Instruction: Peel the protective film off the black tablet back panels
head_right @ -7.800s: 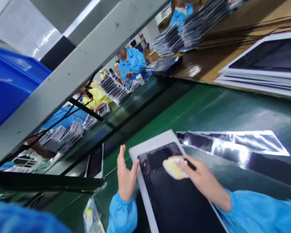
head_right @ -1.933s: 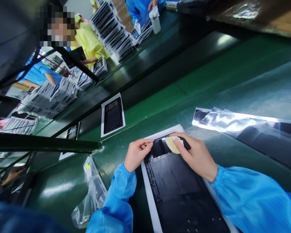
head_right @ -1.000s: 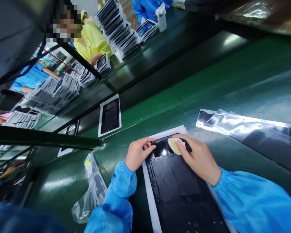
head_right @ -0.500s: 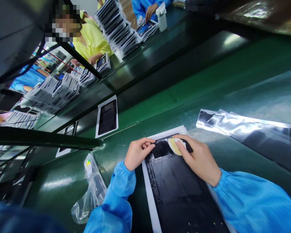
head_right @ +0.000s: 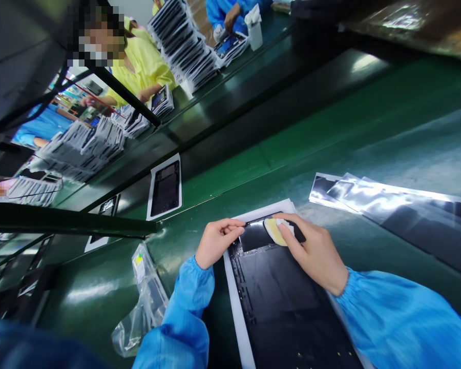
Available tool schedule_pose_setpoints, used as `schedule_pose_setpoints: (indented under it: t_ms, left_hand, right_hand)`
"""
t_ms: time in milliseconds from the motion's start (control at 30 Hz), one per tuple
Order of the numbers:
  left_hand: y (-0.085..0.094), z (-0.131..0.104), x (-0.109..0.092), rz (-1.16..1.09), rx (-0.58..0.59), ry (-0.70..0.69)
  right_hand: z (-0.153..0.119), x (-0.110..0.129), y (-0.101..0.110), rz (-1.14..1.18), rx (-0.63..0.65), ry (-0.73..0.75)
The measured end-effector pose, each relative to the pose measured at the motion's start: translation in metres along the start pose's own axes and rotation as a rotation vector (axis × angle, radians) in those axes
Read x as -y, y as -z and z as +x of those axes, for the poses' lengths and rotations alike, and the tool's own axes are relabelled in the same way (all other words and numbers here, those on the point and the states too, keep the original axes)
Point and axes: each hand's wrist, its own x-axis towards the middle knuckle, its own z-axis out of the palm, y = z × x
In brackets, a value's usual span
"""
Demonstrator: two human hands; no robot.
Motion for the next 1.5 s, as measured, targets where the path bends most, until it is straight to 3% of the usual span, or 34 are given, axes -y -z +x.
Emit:
schedule_pose_setpoints:
  t_ms: [1500]
  left_hand:
    - [-0.0021, -0.0003, 0.0028, 0.091, -0.024, -0.031]
  right_hand:
    - [0.0011, 0.0000, 0.0002, -0.015, 0.008, 0.003]
